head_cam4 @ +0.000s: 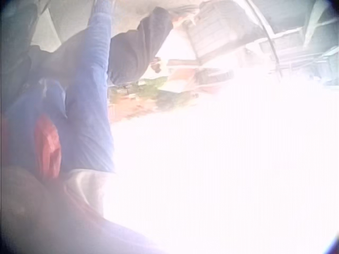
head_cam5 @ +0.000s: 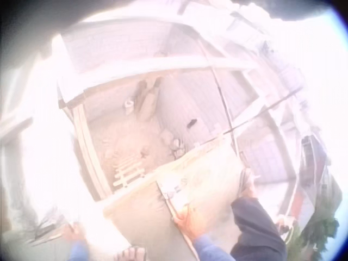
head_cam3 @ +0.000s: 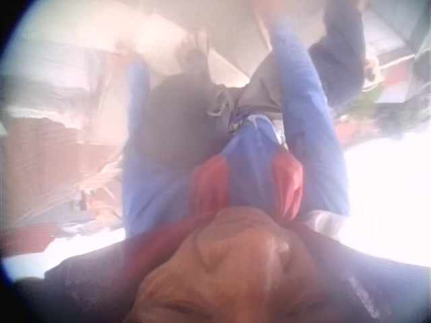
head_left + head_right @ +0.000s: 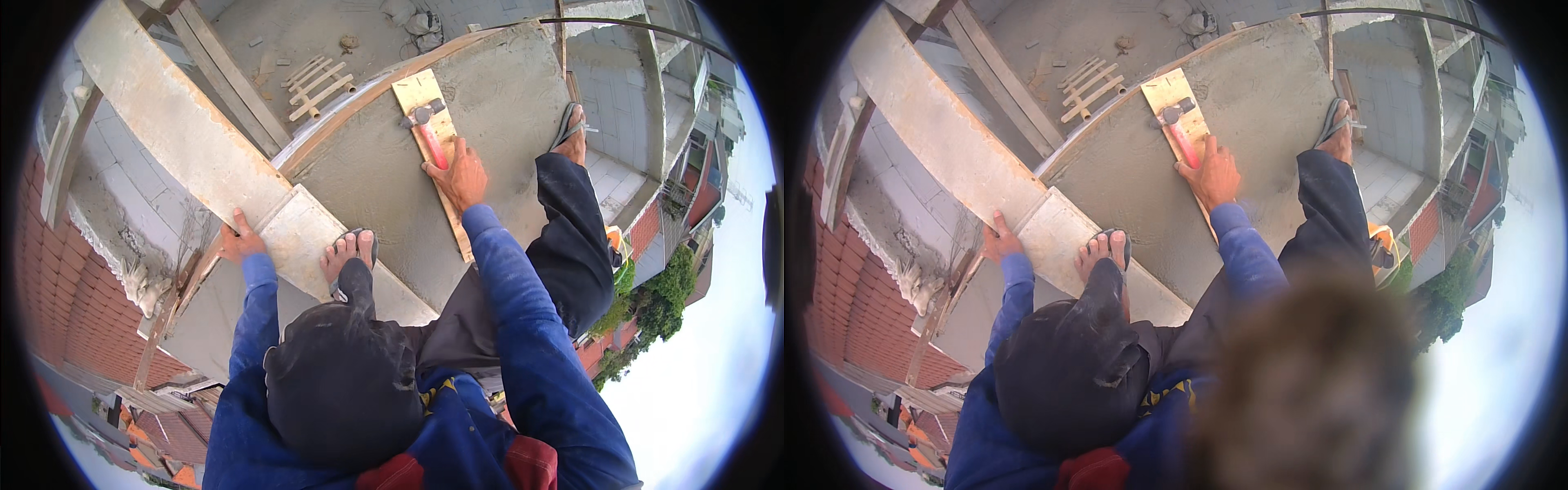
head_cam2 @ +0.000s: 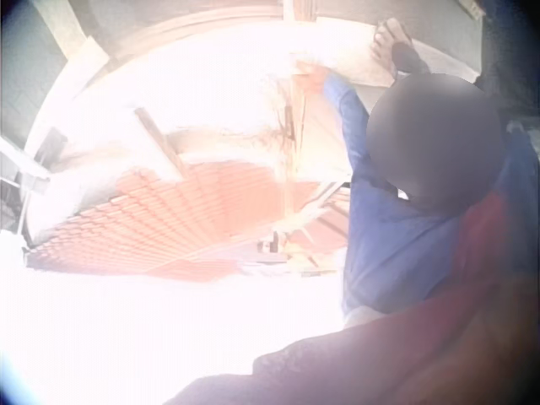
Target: The person is assembling a wooden frame on a concrete surface. They position wooden planks, use a hammer to drive nails, and adjust the frame components to form a structure.
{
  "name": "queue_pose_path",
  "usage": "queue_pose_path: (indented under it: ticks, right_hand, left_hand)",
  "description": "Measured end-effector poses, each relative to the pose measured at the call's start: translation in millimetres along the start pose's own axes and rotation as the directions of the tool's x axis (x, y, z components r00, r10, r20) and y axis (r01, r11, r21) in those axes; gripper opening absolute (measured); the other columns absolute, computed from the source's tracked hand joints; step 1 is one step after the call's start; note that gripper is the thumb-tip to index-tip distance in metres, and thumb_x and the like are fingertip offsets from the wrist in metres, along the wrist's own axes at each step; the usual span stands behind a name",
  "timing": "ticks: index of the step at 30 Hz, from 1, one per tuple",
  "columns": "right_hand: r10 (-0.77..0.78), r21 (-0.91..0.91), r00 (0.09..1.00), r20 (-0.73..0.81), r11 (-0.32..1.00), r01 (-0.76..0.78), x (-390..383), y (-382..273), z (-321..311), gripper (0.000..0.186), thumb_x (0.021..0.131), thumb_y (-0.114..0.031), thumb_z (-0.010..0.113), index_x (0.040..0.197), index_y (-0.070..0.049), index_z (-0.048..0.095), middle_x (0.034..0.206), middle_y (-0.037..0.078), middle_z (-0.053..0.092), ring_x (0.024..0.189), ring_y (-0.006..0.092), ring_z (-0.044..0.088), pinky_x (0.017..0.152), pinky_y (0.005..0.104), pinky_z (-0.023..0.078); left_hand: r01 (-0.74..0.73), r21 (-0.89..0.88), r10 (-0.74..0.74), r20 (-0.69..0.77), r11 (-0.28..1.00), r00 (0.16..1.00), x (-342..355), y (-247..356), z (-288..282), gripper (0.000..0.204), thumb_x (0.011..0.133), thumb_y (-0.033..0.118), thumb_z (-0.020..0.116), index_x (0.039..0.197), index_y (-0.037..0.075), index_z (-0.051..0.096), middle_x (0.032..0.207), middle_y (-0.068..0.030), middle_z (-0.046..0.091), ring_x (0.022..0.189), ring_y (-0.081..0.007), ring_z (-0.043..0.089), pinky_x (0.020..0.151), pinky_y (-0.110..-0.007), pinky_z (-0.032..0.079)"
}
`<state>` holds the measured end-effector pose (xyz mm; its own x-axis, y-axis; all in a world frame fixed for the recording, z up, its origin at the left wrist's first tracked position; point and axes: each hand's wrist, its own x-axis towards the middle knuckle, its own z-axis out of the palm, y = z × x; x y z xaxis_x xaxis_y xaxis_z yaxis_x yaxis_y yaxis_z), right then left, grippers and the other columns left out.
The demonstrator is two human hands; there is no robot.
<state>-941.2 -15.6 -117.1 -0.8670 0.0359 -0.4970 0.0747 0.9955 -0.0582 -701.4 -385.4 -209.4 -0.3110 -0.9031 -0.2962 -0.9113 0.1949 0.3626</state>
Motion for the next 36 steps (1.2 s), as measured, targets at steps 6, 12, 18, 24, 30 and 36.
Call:
queue_pose_path:
  ticks: [6, 12, 18, 24, 30, 36]
  right_hand:
    - [0.029, 0.072, 0.992, -0.122, 0.997, -0.020, 2.7, 12.5, 8.4, 0.078, 0.073, -0.036, 0.087, 0.139, -0.012, 0.054, 0.129, 0.020, 0.062, 0.119, 0.0390, 0.061, 0.097, 0.0486, 0.054]
    - [-0.157, 0.066, 0.979, -0.130, 0.984, 0.167, 32.4, 43.6, -17.9, 0.080, 0.071, -0.026, 0.086, 0.142, -0.013, 0.051, 0.134, 0.017, 0.058, 0.126, 0.0382, 0.056, 0.103, 0.0464, 0.052]
    - [-0.332, -0.077, 0.937, -0.111, 0.943, 0.324, 70.0, 59.1, -35.7, 0.074, 0.073, -0.023, 0.085, 0.138, -0.012, 0.050, 0.136, 0.016, 0.054, 0.129, 0.0371, 0.053, 0.109, 0.0445, 0.048]
    - [-0.373, -0.176, 0.922, -0.107, 0.919, 0.352, 69.4, 62.0, -13.0, 0.064, 0.075, -0.021, 0.083, 0.132, -0.012, 0.055, 0.149, 0.020, 0.046, 0.140, 0.0420, 0.045, 0.114, 0.0444, 0.045]
    - [-0.346, -0.092, 0.938, -0.028, 0.935, 0.342, 75.0, 59.4, -13.4, 0.052, 0.079, -0.021, 0.082, 0.127, -0.014, 0.062, 0.157, 0.025, 0.038, 0.146, 0.0462, 0.037, 0.117, 0.0473, 0.042]
    - [-0.383, -0.137, 0.924, 0.001, 0.915, 0.379, 84.4, 73.2, -8.6, 0.051, 0.082, -0.023, 0.082, 0.128, -0.015, 0.063, 0.155, 0.025, 0.039, 0.145, 0.0445, 0.037, 0.116, 0.0477, 0.043]
  left_hand:
    - [0.048, -0.058, -0.046, 0.032, 0.997, 0.998, -1.5, -0.8, -1.5, 0.066, 0.101, 0.062, 0.053, 0.124, 0.001, 0.068, 0.107, -0.0176, 0.076, 0.100, -0.0349, 0.070, 0.111, -0.052, 0.036]
    - [-0.031, -0.066, 0.030, -0.018, 0.997, 0.999, -4.5, 0.2, -5.7, 0.066, 0.101, 0.058, 0.056, 0.123, -0.003, 0.068, 0.106, -0.0224, 0.075, 0.088, -0.0356, 0.071, 0.082, -0.046, 0.056]
    - [-0.005, 0.074, 0.005, -0.002, 0.997, 1.000, -8.6, 12.0, -5.9, 0.070, 0.101, 0.063, 0.050, 0.127, 0.000, 0.066, 0.110, -0.0196, 0.075, 0.100, -0.0353, 0.070, 0.107, -0.050, 0.040]
    - [0.012, 0.083, -0.015, 0.032, 0.996, 0.999, -4.4, 5.7, -9.2, 0.075, 0.100, 0.069, 0.046, 0.131, 0.004, 0.065, 0.113, -0.0164, 0.074, 0.108, -0.0356, 0.067, 0.120, -0.055, 0.019]
    - [0.009, 0.114, -0.007, -0.020, 0.993, 1.000, -4.2, 5.6, -9.4, 0.074, 0.100, 0.068, 0.047, 0.128, 0.003, 0.066, 0.111, -0.0165, 0.075, 0.108, -0.0349, 0.066, 0.119, -0.055, 0.021]
    - [0.011, 0.028, -0.013, 0.077, 1.000, 0.997, -12.6, 24.3, -17.4, 0.074, 0.099, 0.068, 0.047, 0.124, 0.002, 0.068, 0.112, -0.0167, 0.075, 0.111, -0.0352, 0.066, 0.119, -0.056, 0.021]
